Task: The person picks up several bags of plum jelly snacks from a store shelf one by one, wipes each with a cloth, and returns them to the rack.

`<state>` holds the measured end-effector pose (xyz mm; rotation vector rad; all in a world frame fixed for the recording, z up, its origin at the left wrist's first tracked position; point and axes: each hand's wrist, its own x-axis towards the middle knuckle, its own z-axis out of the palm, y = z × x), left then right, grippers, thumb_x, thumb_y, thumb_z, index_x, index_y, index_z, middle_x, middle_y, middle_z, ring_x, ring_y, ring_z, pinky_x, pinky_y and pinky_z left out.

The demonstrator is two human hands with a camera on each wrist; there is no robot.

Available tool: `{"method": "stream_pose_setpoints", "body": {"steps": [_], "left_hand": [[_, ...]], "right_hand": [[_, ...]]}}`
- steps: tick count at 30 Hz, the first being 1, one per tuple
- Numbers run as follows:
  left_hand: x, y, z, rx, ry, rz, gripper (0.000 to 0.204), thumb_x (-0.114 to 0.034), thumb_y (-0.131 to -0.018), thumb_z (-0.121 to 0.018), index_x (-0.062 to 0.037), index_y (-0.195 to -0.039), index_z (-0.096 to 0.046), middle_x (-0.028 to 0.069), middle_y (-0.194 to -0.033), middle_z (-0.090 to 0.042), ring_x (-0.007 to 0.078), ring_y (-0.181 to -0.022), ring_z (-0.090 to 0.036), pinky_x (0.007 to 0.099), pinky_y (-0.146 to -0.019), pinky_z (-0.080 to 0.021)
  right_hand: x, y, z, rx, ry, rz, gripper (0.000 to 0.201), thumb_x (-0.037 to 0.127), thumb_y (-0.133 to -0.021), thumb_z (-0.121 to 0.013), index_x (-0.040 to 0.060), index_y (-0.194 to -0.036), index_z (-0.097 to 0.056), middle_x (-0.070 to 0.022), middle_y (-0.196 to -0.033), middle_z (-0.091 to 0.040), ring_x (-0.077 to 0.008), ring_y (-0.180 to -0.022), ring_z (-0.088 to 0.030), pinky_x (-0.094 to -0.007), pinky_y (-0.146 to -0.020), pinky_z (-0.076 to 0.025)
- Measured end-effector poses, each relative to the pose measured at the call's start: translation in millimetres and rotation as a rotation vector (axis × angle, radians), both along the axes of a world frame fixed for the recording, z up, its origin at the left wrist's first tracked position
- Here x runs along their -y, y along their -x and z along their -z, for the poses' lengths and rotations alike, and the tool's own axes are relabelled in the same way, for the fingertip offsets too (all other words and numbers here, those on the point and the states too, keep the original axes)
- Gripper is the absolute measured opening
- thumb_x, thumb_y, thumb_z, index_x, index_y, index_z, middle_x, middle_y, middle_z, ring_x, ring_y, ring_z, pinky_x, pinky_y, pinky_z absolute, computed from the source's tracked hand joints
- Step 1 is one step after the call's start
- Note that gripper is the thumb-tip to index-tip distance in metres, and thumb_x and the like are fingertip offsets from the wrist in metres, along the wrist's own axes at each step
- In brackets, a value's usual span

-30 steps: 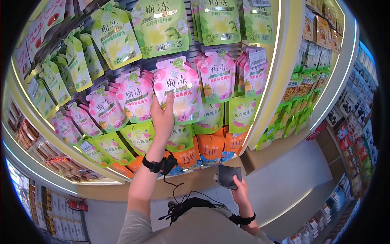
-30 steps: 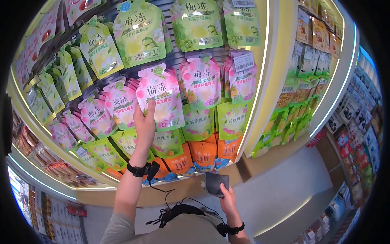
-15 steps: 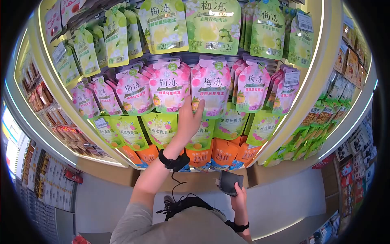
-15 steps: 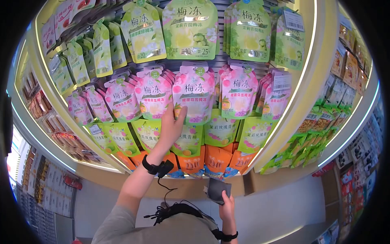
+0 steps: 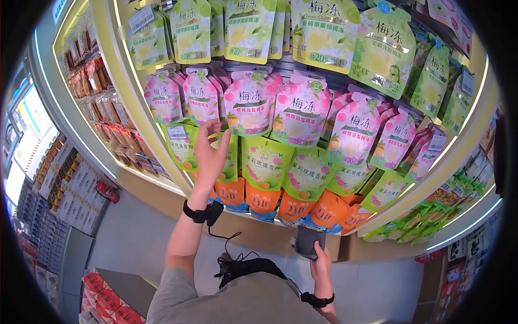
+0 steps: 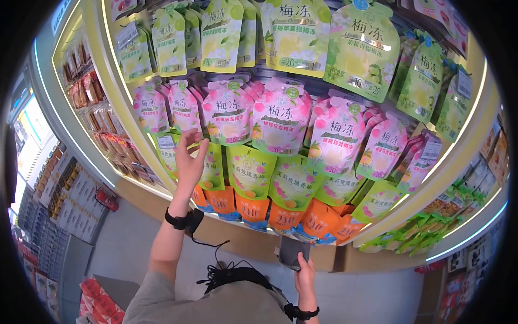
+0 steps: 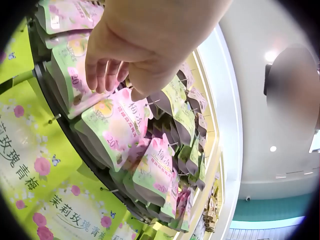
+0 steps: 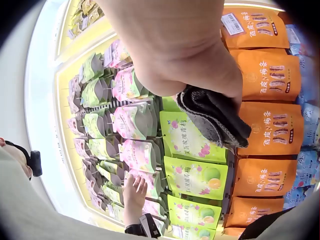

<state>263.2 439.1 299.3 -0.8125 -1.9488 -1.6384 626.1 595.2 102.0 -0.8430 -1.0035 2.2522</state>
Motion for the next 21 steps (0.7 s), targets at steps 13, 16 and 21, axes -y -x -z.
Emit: {"method": "stream_pose_setpoints", "body": {"steps": [13, 16, 21], "left_hand": [[42, 109, 5, -0.134, 0.029, -0.175, 0.096, -0.030, -0.069, -0.084, 0.0047, -0.140, -0.029, 0.0254, -0.134, -0.041, 0.0401, -0.125, -0.041, 0.0445, -0.105, -0.035], [47, 114, 0, -0.106, -0.031, -0.130, 0.101, -0.027, -0.065, -0.086, 0.0029, -0.142, -0.027, 0.0249, -0.134, -0.040, 0.0415, -0.125, -0.040, 0.0457, -0.104, -0.035], [59, 122, -2, -0.171, -0.162, -0.097, 0.101, -0.020, -0.061, -0.087, -0.0006, -0.142, -0.029, 0.0227, -0.124, -0.046, 0.0401, -0.116, -0.045, 0.0444, -0.096, -0.040]], "right_hand": [[108, 85, 7, -0.029, -0.065, 0.003, 0.042, 0.025, -0.097, -0.058, 0.0001, -0.130, -0.049, -0.0133, -0.125, -0.058, -0.0256, -0.113, -0.058, -0.0411, -0.098, -0.046], [133, 106, 10, 0.011, -0.056, 0.040, 0.044, 0.027, -0.096, -0.058, 0.0017, -0.131, -0.048, -0.0122, -0.126, -0.057, -0.0252, -0.114, -0.058, -0.0401, -0.099, -0.046], [174, 128, 8, -0.016, -0.127, 0.029, 0.043, 0.027, -0.097, -0.056, 0.0011, -0.131, -0.048, -0.0136, -0.126, -0.058, -0.0254, -0.114, -0.058, -0.0398, -0.098, -0.046]]}}
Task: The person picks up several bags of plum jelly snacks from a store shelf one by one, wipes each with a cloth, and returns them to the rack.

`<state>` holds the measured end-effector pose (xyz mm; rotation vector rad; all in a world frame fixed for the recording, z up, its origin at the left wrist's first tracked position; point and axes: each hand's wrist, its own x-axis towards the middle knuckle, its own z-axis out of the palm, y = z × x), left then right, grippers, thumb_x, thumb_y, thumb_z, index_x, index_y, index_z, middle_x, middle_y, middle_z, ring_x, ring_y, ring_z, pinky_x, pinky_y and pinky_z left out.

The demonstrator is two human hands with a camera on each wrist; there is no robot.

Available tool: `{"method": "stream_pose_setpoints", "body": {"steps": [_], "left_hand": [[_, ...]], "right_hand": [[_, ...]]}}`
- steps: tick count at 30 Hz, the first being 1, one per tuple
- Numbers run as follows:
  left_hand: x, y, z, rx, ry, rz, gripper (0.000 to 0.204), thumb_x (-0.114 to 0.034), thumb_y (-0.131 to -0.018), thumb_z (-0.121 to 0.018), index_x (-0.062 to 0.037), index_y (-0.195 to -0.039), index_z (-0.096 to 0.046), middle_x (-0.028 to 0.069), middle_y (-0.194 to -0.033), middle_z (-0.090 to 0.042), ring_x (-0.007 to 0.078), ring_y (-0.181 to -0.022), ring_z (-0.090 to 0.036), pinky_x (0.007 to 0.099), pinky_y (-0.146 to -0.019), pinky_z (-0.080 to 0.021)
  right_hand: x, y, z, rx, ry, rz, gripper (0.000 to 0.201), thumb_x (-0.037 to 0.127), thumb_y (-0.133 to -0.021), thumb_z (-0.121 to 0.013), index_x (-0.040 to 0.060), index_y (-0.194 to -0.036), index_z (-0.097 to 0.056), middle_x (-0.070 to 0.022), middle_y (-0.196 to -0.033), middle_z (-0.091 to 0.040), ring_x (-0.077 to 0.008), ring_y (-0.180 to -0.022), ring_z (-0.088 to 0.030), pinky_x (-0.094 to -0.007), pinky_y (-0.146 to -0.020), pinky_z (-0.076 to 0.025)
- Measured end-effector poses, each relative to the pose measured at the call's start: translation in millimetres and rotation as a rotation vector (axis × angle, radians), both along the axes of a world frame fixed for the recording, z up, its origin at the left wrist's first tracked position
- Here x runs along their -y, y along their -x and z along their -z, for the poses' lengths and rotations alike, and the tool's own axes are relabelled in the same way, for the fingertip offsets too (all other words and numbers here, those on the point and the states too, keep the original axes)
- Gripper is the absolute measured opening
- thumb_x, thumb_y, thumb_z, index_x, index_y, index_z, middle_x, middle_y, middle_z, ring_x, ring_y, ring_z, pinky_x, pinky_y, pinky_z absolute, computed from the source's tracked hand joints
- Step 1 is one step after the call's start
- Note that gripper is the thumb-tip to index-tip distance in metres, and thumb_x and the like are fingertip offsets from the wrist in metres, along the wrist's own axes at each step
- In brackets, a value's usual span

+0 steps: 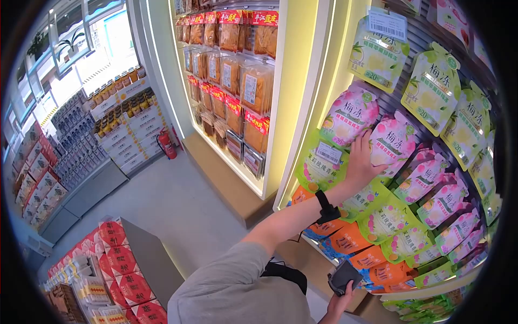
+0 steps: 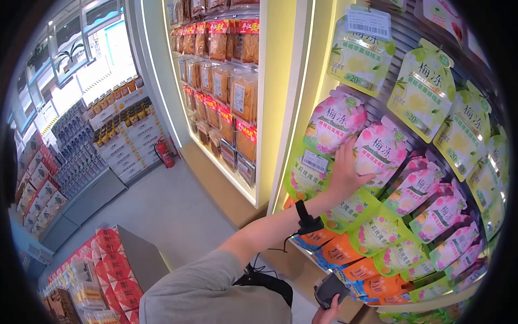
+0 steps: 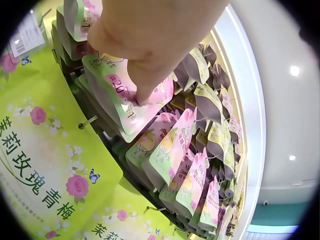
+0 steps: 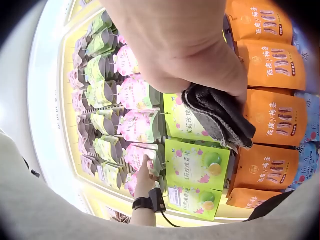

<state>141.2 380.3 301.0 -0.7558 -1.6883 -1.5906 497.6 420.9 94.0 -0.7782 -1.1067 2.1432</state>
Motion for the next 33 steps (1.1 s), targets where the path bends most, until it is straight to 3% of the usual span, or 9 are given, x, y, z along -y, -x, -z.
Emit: {"method": "stream_pose_setpoints", "body": {"steps": [7, 9, 15, 18, 21, 23, 25, 30, 33], "left_hand": [[20, 16, 4, 0.265, 0.108, 0.289, 0.067, -0.023, -0.064, -0.084, 0.0003, -0.119, -0.053, 0.0166, -0.099, -0.064, 0.0334, -0.095, -0.061, 0.0400, -0.083, -0.048], [20, 22, 2, 0.252, 0.094, 0.498, 0.053, -0.025, -0.067, -0.082, 0.0013, -0.108, -0.060, 0.0140, -0.092, -0.067, 0.0279, -0.086, -0.065, 0.0371, -0.080, -0.050], [24, 18, -5, 0.382, -0.014, 0.857, 0.044, -0.017, -0.073, -0.079, 0.0012, -0.109, -0.062, 0.0097, -0.101, -0.070, 0.0163, -0.091, -0.065, 0.0324, -0.083, -0.050], [19, 16, -2, 0.367, -0.116, 0.886, 0.043, -0.019, -0.071, -0.079, 0.0021, -0.104, -0.063, 0.0123, -0.095, -0.069, 0.0200, -0.087, -0.066, 0.0343, -0.080, -0.051], [27, 12, -6, 0.445, -0.008, 0.924, 0.033, -0.015, -0.077, -0.078, 0.0018, -0.103, -0.066, 0.0081, -0.095, -0.071, 0.0137, -0.085, -0.065, 0.0311, -0.080, -0.051], [46, -3, -27, 0.470, 0.116, 0.748, 0.033, -0.013, -0.078, -0.077, 0.0025, -0.105, -0.066, 0.0071, -0.096, -0.071, 0.0117, -0.084, -0.065, 0.0282, -0.077, -0.052], [38, 7, -16, 0.463, 0.027, 0.980, 0.035, -0.012, -0.077, -0.078, 0.0024, -0.107, -0.066, 0.0091, -0.099, -0.071, 0.0123, -0.085, -0.066, 0.0278, -0.077, -0.053], [55, -5, -31, 0.563, 0.086, 0.855, 0.039, -0.016, -0.077, -0.080, 0.0049, -0.106, -0.064, 0.0110, -0.100, -0.071, 0.0145, -0.086, -0.068, 0.0286, -0.077, -0.053], [47, 4, -19, 0.545, 0.048, 0.940, 0.038, -0.017, -0.077, -0.080, 0.0040, -0.106, -0.065, 0.0109, -0.099, -0.071, 0.0143, -0.086, -0.067, 0.0287, -0.077, -0.053]], "right_hand": [[39, 15, 11, 0.041, 0.052, 0.065, 0.043, 0.025, -0.097, -0.056, -0.0015, -0.130, -0.048, -0.0146, -0.124, -0.059, -0.0251, -0.112, -0.059, -0.0392, -0.096, -0.049], [45, 16, 15, 0.043, 0.039, 0.083, 0.043, 0.025, -0.097, -0.057, -0.0013, -0.129, -0.048, -0.0148, -0.123, -0.059, -0.0251, -0.110, -0.061, -0.0391, -0.094, -0.050], [47, 23, 19, 0.058, 0.024, 0.145, 0.044, 0.026, -0.096, -0.058, -0.0018, -0.129, -0.049, -0.0154, -0.121, -0.060, -0.0257, -0.108, -0.062, -0.0388, -0.093, -0.051], [52, 30, 4, 0.017, 0.040, 0.098, 0.044, 0.025, -0.096, -0.058, -0.0020, -0.130, -0.048, -0.0152, -0.121, -0.060, -0.0259, -0.107, -0.062, -0.0398, -0.093, -0.051], [48, 25, 15, 0.038, 0.058, 0.185, 0.041, 0.024, -0.097, -0.057, -0.0025, -0.128, -0.051, -0.0147, -0.121, -0.060, -0.0247, -0.109, -0.060, -0.0386, -0.095, -0.047], [60, 28, -4, 0.042, 0.041, 0.231, 0.039, 0.022, -0.097, -0.057, -0.0028, -0.127, -0.052, -0.0132, -0.119, -0.062, -0.0230, -0.107, -0.061, -0.0365, -0.094, -0.047], [63, 23, -4, 0.039, 0.042, 0.310, 0.038, 0.021, -0.097, -0.058, -0.0031, -0.125, -0.053, -0.0122, -0.119, -0.062, -0.0216, -0.106, -0.061, -0.0352, -0.094, -0.047], [67, 13, -3, 0.067, 0.053, 0.254, 0.034, 0.019, -0.096, -0.058, -0.0042, -0.121, -0.056, -0.0105, -0.114, -0.064, -0.0201, -0.103, -0.062, -0.0331, -0.092, -0.047], [70, 10, -5, 0.083, 0.077, 0.261, 0.033, 0.019, -0.096, -0.058, -0.0046, -0.120, -0.057, -0.0097, -0.111, -0.065, -0.0195, -0.102, -0.062, -0.0323, -0.091, -0.047]]}}
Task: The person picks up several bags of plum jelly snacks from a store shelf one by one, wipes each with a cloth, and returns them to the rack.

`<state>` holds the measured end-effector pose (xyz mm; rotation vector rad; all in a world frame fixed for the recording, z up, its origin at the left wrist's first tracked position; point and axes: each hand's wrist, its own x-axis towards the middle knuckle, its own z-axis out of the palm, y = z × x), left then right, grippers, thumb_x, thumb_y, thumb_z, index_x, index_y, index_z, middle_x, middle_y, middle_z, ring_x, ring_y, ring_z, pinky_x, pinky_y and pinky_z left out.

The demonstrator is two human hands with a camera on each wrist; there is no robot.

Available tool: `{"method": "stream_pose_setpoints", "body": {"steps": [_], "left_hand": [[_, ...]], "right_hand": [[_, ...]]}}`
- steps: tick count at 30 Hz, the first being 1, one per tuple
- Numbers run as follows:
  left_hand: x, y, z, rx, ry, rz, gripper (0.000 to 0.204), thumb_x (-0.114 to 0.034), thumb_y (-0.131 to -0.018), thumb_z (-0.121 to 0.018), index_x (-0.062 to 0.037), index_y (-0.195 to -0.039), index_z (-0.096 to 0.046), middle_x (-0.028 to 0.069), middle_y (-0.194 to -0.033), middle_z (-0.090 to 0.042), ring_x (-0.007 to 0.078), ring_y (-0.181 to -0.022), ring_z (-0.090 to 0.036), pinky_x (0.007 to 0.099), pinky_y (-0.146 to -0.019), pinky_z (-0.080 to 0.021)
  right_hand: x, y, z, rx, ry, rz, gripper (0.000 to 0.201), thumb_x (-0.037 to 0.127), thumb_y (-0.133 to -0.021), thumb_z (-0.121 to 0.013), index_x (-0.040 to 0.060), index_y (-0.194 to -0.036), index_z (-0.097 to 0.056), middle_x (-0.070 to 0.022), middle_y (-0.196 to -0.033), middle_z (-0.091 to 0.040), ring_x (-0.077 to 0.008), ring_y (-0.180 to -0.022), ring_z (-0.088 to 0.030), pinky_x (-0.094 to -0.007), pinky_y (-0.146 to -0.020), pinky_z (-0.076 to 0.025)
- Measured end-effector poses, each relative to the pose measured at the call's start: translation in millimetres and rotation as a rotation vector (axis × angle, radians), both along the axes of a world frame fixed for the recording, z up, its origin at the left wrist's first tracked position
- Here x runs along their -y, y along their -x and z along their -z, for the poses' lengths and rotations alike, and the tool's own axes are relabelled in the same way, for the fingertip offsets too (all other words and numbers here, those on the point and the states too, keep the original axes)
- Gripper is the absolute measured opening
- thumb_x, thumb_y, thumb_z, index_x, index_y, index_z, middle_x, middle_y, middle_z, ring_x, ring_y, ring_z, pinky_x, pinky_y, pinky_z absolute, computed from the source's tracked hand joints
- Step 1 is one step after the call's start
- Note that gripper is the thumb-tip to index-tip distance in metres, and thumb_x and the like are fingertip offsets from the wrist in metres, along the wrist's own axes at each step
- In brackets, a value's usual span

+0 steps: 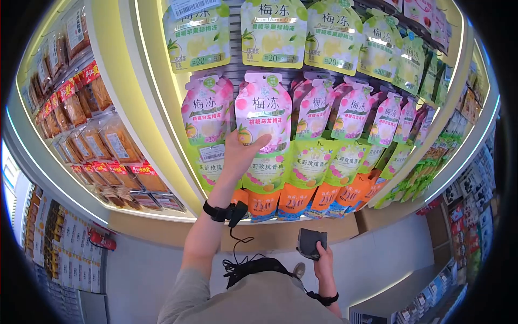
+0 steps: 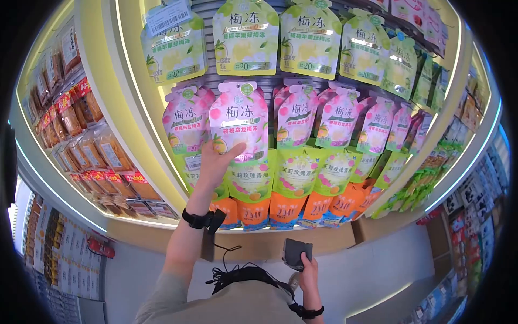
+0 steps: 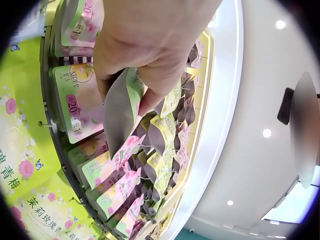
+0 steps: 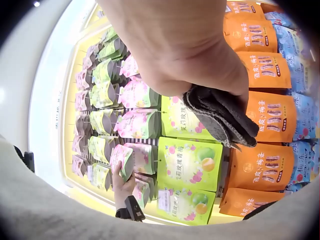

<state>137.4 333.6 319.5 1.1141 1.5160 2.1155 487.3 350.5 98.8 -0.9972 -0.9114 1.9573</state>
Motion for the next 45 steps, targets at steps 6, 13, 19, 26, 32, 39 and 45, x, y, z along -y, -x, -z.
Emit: {"method": "stream_pose_setpoints", "body": {"steps": [6, 13, 19, 26, 32, 39, 45], "left_hand": [[-2, -8, -2, -0.028, -0.034, 0.002, 0.036, -0.017, -0.078, -0.079, 0.0035, -0.104, -0.065, 0.0096, -0.098, -0.071, 0.0136, -0.085, -0.067, 0.0287, -0.077, -0.053], [-1, -11, -8, -0.113, 0.014, -0.064, 0.039, -0.018, -0.079, -0.080, 0.0028, -0.107, -0.063, 0.0090, -0.098, -0.071, 0.0145, -0.084, -0.067, 0.0294, -0.076, -0.053], [42, -51, 34, -0.039, 0.066, -0.005, 0.042, -0.015, -0.083, -0.077, 0.0022, -0.116, -0.057, 0.0097, -0.104, -0.069, 0.0154, -0.090, -0.066, 0.0297, -0.079, -0.052], [88, -132, 73, 0.159, 0.096, 0.259, 0.035, -0.011, -0.087, -0.072, 0.0019, -0.116, -0.057, 0.0081, -0.105, -0.068, 0.0128, -0.094, -0.064, 0.0280, -0.084, -0.050], [121, -124, 100, -0.100, 0.091, 0.126, 0.050, 0.005, -0.086, -0.058, 0.0019, -0.133, -0.040, 0.0130, -0.125, -0.055, 0.0171, -0.110, -0.057, 0.0300, -0.089, -0.049], [140, -139, 89, -0.057, 0.171, 0.132, 0.044, 0.004, -0.089, -0.057, 0.0030, -0.130, -0.043, 0.0124, -0.120, -0.057, 0.0151, -0.107, -0.057, 0.0296, -0.086, -0.049], [141, -132, 116, 0.154, 0.029, 0.150, 0.061, -0.004, -0.086, -0.068, 0.0006, -0.138, -0.037, 0.0145, -0.131, -0.051, 0.0208, -0.119, -0.053, 0.0346, -0.098, -0.045]], "right_hand": [[3, -4, 4, 0.009, -0.038, 0.043, 0.034, 0.020, -0.096, -0.059, -0.0042, -0.120, -0.058, -0.0101, -0.111, -0.065, -0.0182, -0.100, -0.062, -0.0313, -0.090, -0.046], [7, -5, -10, 0.007, -0.032, 0.032, 0.036, 0.018, -0.097, -0.056, -0.0072, -0.122, -0.054, -0.0126, -0.116, -0.063, -0.0197, -0.106, -0.061, -0.0331, -0.094, -0.046], [16, 1, -48, 0.029, -0.116, 0.100, 0.035, 0.019, -0.098, -0.055, -0.0058, -0.123, -0.054, -0.0105, -0.117, -0.062, -0.0176, -0.107, -0.059, -0.0323, -0.094, -0.045], [9, 64, -169, 0.402, -1.629, 0.207, 0.050, 0.003, -0.083, -0.050, -0.0049, -0.132, -0.046, -0.0249, -0.142, -0.043, -0.0461, -0.133, -0.037, -0.0509, -0.109, -0.030], [52, 103, -162, 0.452, -1.796, -0.319, 0.051, 0.008, -0.080, -0.050, 0.0000, -0.131, -0.051, -0.0156, -0.146, -0.043, -0.0402, -0.138, -0.034, -0.0512, -0.111, -0.028], [32, 100, -165, 0.385, -1.588, -0.065, 0.054, 0.002, -0.076, -0.055, 0.0023, -0.130, -0.054, -0.0118, -0.146, -0.044, -0.0365, -0.138, -0.035, -0.0514, -0.109, -0.031], [65, 101, -174, 0.431, -1.838, -0.358, 0.051, 0.007, -0.078, -0.057, 0.0049, -0.129, -0.055, -0.0080, -0.145, -0.047, -0.0344, -0.137, -0.039, -0.0469, -0.108, -0.034]]}}
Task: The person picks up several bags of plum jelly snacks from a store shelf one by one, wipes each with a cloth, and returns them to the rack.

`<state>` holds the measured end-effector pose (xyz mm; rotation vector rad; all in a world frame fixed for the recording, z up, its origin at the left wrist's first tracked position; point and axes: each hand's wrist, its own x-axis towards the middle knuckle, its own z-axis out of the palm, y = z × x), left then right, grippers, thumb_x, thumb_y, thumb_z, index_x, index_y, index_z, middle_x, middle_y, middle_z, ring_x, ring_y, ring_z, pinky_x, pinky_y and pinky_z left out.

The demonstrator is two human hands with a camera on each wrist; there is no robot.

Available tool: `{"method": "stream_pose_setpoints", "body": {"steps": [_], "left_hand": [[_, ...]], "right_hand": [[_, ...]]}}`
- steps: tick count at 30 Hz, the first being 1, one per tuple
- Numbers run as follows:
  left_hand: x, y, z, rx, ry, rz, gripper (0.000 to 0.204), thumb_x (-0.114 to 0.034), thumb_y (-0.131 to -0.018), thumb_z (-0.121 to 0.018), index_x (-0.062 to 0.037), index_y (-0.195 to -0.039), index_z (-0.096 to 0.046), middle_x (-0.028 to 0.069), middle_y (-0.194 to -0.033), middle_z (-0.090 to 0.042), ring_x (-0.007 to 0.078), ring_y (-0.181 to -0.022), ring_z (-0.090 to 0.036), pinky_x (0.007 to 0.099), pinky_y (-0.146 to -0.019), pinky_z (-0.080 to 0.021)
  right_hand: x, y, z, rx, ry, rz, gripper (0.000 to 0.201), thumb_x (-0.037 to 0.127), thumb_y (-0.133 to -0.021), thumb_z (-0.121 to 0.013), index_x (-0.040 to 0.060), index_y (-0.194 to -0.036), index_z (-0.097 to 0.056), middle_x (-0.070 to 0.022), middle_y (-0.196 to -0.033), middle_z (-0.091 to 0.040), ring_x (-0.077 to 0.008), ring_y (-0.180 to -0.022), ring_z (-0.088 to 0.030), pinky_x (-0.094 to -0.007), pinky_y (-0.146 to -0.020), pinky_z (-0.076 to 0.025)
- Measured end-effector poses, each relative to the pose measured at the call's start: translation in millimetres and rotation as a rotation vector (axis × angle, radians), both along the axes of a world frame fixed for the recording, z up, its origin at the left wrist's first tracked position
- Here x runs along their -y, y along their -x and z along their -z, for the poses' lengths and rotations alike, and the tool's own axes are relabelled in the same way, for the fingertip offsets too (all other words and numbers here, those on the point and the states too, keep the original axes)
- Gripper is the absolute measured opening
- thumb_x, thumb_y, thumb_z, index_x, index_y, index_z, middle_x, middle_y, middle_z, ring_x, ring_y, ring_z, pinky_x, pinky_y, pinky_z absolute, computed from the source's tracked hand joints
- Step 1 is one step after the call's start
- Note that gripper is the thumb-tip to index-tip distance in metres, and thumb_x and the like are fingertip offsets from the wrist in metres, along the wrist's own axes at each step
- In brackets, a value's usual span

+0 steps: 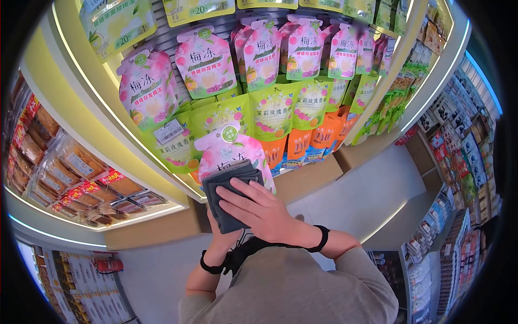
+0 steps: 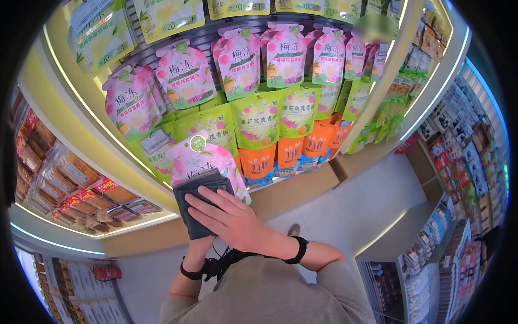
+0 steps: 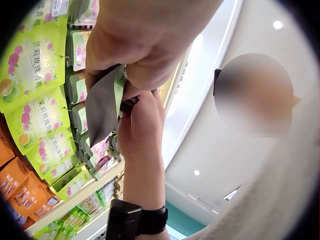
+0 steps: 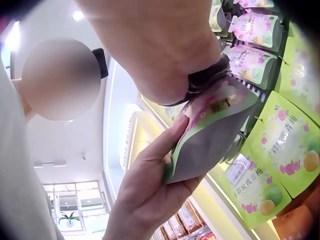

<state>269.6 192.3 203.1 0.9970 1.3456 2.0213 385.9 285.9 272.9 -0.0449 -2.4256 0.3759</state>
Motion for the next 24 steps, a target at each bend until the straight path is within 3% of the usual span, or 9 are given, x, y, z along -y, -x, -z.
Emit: {"method": "stream_pose_setpoints", "body": {"steps": [1, 3, 6, 8, 9, 11, 16, 21, 24], "left_hand": [[-2, 2, -3, 0.264, -0.097, -0.018, 0.060, -0.006, -0.086, -0.068, 0.0001, -0.137, -0.038, 0.0149, -0.130, -0.053, 0.0224, -0.118, -0.055, 0.0354, -0.098, -0.046], [-6, 3, -8, -0.072, -0.099, -0.190, 0.057, -0.002, -0.086, -0.067, 0.0010, -0.134, -0.037, 0.0142, -0.125, -0.056, 0.0210, -0.112, -0.059, 0.0341, -0.096, -0.048], [-1, 7, -9, 0.000, -0.038, -0.238, 0.056, -0.002, -0.086, -0.068, 0.0013, -0.132, -0.037, 0.0126, -0.122, -0.058, 0.0177, -0.106, -0.061, 0.0321, -0.093, -0.049], [-1, 5, -5, 0.183, -0.117, -0.091, 0.051, -0.003, -0.086, -0.068, 0.0014, -0.130, -0.042, 0.0099, -0.118, -0.060, 0.0144, -0.102, -0.061, 0.0301, -0.089, -0.049], [-3, 4, -5, 0.180, -0.120, -0.089, 0.051, -0.003, -0.086, -0.068, 0.0014, -0.130, -0.042, 0.0099, -0.118, -0.060, 0.0144, -0.102, -0.061, 0.0301, -0.089, -0.049], [-6, -3, -8, 0.018, 0.063, 0.135, 0.044, -0.005, -0.087, -0.068, 0.0012, -0.125, -0.048, 0.0078, -0.114, -0.062, 0.0128, -0.100, -0.061, 0.0285, -0.086, -0.050], [-8, -5, -15, -0.008, -0.065, -0.135, 0.037, -0.004, -0.084, -0.070, 0.0018, -0.117, -0.055, 0.0066, -0.105, -0.066, 0.0116, -0.092, -0.063, 0.0272, -0.082, -0.050], [-1, 5, -18, 0.013, -0.023, -0.267, 0.031, -0.005, -0.084, -0.071, 0.0027, -0.112, -0.058, 0.0066, -0.101, -0.067, 0.0108, -0.090, -0.062, 0.0264, -0.081, -0.050], [0, 3, -17, 0.075, 0.057, -0.129, 0.031, -0.005, -0.085, -0.070, 0.0033, -0.112, -0.058, 0.0064, -0.102, -0.067, 0.0096, -0.089, -0.061, 0.0257, -0.080, -0.050]], "right_hand": [[0, -5, 7, 0.017, -0.050, -0.056, 0.050, 0.007, -0.078, -0.057, 0.0047, -0.129, -0.055, -0.0071, -0.143, -0.049, -0.0330, -0.136, -0.040, -0.0465, -0.108, -0.035], [-9, -22, 21, 0.025, -0.078, -0.039, 0.048, 0.009, -0.078, -0.058, 0.0051, -0.126, -0.057, -0.0096, -0.144, -0.047, -0.0311, -0.134, -0.042, -0.0448, -0.109, -0.034], [-25, -30, 34, -0.160, 0.269, 0.078, 0.042, 0.009, -0.087, -0.056, 0.0039, -0.129, -0.054, -0.0123, -0.142, -0.049, -0.0269, -0.132, -0.045, -0.0409, -0.107, -0.037], [-32, -28, 36, -0.313, 1.103, 0.178, 0.035, 0.011, -0.096, -0.049, 0.0024, -0.130, -0.052, -0.0138, -0.131, -0.056, -0.0239, -0.118, -0.056, -0.0387, -0.098, -0.046], [-35, -26, 35, -0.317, 1.100, 0.177, 0.035, 0.011, -0.096, -0.049, 0.0024, -0.130, -0.052, -0.0138, -0.131, -0.056, -0.0239, -0.118, -0.056, -0.0387, -0.098, -0.046], [-36, -21, 34, -0.428, 1.658, -0.244, 0.037, 0.012, -0.097, -0.049, 0.0011, -0.133, -0.048, -0.0095, -0.128, -0.058, -0.0199, -0.113, -0.058, -0.0358, -0.094, -0.049], [-32, -14, 57, -0.301, 1.677, -0.595, 0.040, 0.012, -0.095, -0.055, 0.0005, -0.133, -0.048, -0.0113, -0.130, -0.057, -0.0209, -0.115, -0.058, -0.0367, -0.099, -0.046], [-30, -28, 66, -0.088, 1.690, -0.381, 0.038, 0.020, -0.099, -0.054, 0.0011, -0.132, -0.049, -0.0096, -0.131, -0.056, -0.0212, -0.120, -0.054, -0.0381, -0.103, -0.043], [-31, -22, 51, -0.315, 1.815, -0.366, 0.040, 0.020, -0.100, -0.051, 0.0025, -0.135, -0.045, -0.0111, -0.132, -0.055, -0.0225, -0.120, -0.055, -0.0405, -0.102, -0.045]]}}
